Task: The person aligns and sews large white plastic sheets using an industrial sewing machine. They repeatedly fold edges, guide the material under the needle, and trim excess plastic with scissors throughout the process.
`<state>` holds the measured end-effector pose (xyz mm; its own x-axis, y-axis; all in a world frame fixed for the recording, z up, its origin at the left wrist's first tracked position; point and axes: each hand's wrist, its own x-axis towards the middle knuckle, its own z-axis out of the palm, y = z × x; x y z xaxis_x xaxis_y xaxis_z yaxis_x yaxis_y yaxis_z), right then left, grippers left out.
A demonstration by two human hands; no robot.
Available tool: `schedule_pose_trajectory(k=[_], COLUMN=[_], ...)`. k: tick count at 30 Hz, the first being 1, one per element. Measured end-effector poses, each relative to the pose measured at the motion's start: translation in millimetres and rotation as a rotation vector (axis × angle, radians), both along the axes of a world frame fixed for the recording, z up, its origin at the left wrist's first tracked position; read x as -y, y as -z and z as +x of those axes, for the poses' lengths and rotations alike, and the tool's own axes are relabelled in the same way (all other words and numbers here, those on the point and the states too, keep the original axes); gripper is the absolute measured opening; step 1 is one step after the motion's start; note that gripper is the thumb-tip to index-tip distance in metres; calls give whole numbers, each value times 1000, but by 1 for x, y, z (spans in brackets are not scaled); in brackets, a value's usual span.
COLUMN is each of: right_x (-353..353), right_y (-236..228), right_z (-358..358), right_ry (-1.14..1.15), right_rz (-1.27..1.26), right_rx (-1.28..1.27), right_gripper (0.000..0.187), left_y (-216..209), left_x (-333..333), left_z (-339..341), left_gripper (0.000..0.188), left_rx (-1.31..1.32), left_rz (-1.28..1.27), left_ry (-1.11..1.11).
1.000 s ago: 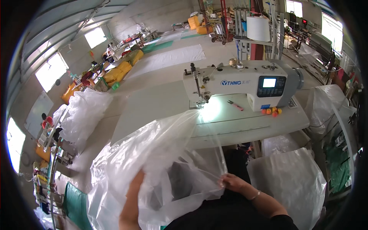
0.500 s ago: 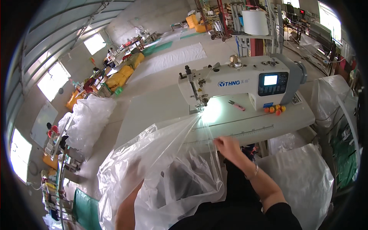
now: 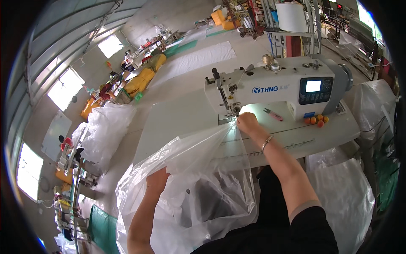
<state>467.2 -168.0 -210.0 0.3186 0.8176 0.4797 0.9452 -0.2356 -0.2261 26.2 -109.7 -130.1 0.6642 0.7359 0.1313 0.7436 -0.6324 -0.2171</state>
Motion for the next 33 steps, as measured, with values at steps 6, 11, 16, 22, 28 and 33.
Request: schedule_pose_trajectory(k=[6,11,16,22,28,33], right_x=[9,76,178,204,223,235], right_y=[12,-18,-18,7,1,13], right_z=[20,-45,-157,-228,-241,-236], right_ry=[-23,-140,-447,-550,-474,-368], right_rz=[214,404,-69,69,5,-80], right_rx=[-191,-599,-1798,-2203,-2188,-1924], right_gripper=[15,11,30,34,24,26], left_y=[4,-33,-42,-46,-50,-16], left_x=[-14,66,173,185,192,164], left_z=[-7,-50,21,26,7,-61], left_gripper=[38,28,16,24,40,33], left_rx=[-39,727,403,287,248,82], left_rz=[40,-1047,-1374,-1249,-724,-582], left_ry=[97,-120,267,206,288,-23])
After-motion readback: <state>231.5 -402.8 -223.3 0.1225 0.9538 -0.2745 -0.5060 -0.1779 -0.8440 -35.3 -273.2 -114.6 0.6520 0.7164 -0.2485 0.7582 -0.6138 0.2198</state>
